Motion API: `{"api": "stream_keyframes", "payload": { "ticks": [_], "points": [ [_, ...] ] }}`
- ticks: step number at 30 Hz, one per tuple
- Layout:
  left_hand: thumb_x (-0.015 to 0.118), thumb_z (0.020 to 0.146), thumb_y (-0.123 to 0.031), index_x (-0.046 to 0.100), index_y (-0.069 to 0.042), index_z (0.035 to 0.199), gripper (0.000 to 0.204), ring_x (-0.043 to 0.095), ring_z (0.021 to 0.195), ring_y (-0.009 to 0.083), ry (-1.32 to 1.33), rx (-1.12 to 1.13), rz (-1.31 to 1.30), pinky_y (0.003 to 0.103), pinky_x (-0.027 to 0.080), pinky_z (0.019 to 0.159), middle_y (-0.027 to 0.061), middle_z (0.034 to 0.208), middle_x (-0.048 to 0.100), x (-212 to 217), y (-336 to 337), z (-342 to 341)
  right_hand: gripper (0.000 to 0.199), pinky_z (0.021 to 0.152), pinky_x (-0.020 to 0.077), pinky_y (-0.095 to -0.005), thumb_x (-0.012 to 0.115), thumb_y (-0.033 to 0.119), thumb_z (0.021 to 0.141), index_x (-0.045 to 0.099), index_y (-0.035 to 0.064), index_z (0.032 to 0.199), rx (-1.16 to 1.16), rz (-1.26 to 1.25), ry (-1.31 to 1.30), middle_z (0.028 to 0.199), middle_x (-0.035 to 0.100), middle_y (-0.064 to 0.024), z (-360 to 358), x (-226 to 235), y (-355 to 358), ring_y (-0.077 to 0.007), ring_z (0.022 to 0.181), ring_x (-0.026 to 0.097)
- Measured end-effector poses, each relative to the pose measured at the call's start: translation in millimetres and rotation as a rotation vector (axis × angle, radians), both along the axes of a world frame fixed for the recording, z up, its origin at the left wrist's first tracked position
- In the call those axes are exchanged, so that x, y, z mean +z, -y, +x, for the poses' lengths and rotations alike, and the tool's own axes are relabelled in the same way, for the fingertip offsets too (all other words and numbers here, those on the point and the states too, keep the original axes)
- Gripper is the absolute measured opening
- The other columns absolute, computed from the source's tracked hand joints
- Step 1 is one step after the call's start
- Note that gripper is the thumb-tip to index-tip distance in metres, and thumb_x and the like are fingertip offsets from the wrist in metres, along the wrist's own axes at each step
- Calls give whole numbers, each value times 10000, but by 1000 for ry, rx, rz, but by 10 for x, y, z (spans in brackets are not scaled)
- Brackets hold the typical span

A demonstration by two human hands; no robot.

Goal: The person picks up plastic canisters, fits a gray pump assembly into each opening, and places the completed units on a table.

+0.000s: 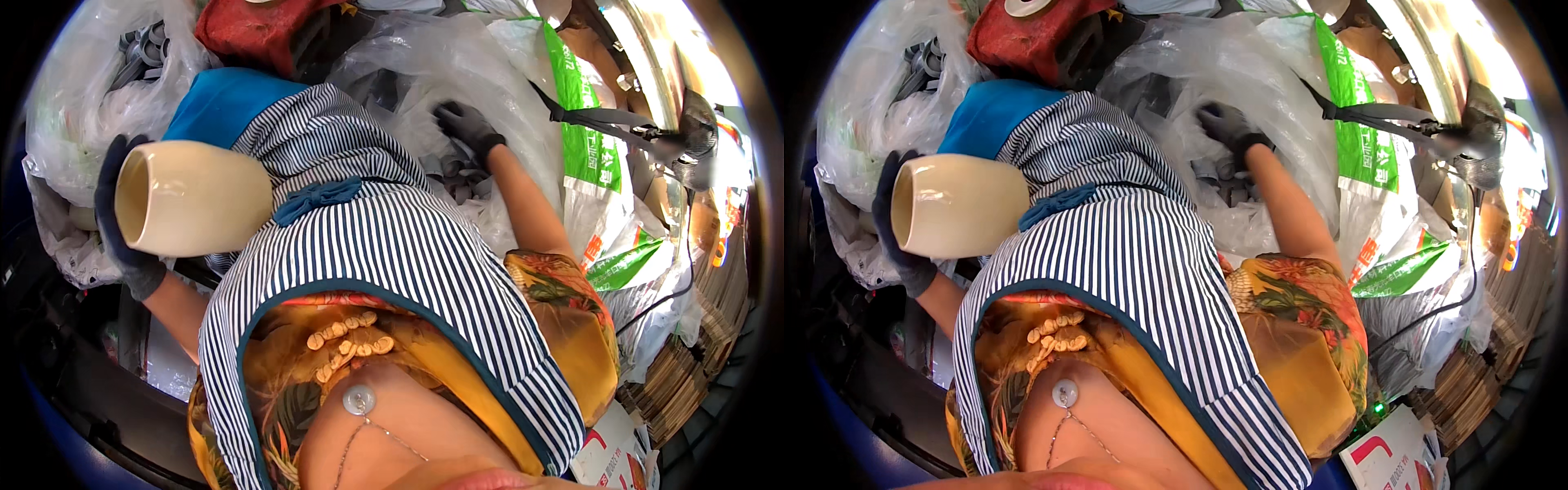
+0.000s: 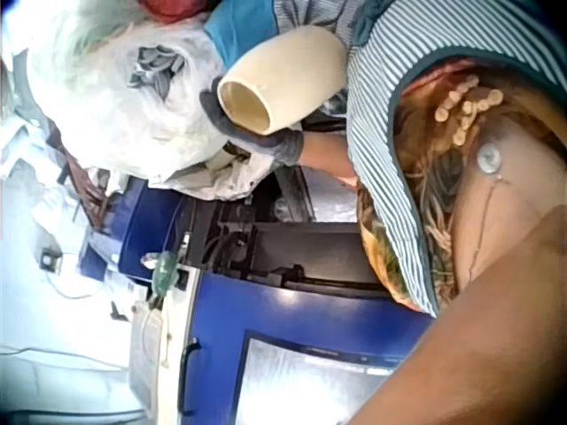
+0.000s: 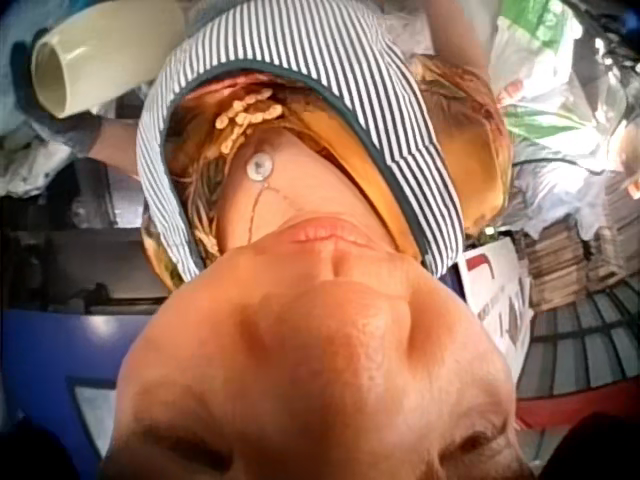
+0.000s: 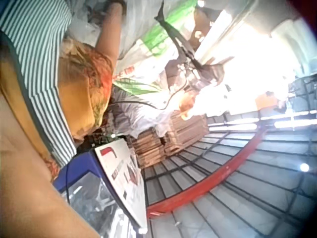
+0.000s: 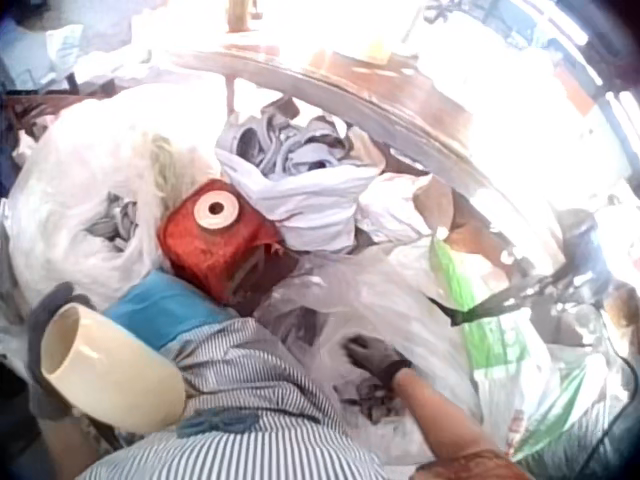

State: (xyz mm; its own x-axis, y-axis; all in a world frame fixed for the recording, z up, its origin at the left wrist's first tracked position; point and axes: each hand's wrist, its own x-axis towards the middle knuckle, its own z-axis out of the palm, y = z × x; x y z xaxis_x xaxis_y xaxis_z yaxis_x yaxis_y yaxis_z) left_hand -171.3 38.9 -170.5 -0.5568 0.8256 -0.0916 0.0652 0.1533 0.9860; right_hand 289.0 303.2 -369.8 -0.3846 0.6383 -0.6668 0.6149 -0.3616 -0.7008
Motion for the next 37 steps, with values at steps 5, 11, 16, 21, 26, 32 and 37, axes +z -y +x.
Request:
{"api": "stream_keyframes", "payload": {
  "ticks": [5,11,16,21,26,32,37],
  "points": [
    [490,955,-194,485,53,1346,462,572,1174,229,51,-141,-14,351,441,1011,153,1310,577,33,-399,328,514,994,413,-389,565,416,895,577,84,1288,220,571,787,1252,618,-155,2675,-1471,301,-315,1166,561],
    [510,940,-181,492,54,1343,467,601,1132,239,-25,-42,0,351,466,979,183,1259,611,-106,-199,309,675,1059,360,-441,635,496,819,489,172,1393,422,-130,574,1475,416,-145,1693,-1373,423,-342,1340,393],
    [509,965,-270,429,41,1393,535,539,1224,274,187,11,82,392,418,1046,206,1359,527,-238,43,187,857,1066,314,-575,641,539,810,251,243,1514,713,64,981,1569,240,-108,972,-1969,1046,-393,1394,290],
    [480,980,-293,424,35,1398,534,512,1258,276,-152,-36,-101,394,396,1071,206,1378,508,163,-261,557,814,1084,301,-589,554,487,871,138,270,1537,951,108,952,1581,204,-91,877,-2652,1164,-375,1404,281],
    [500,968,-250,427,40,1393,521,534,1237,263,-99,60,-106,389,418,1052,194,1359,529,-76,-75,393,718,1046,366,-529,629,423,799,382,183,1430,861,414,840,1443,406,-123,649,-1388,711,-331,1293,440],
    [459,975,-280,421,31,1398,526,486,1281,268,74,3,105,400,368,1089,173,1397,496,-243,3,310,756,962,434,-463,712,384,730,439,155,1396,684,771,548,1251,544,-133,7,491,4,-322,1161,531],
    [407,1024,-353,440,32,1380,526,481,1267,239,62,-47,109,361,305,1113,157,1364,520,-57,42,289,847,1004,387,-541,735,397,696,399,185,1444,766,1489,88,1184,552,-125,-1494,1762,34,-308,1108,545]
  ]
}}
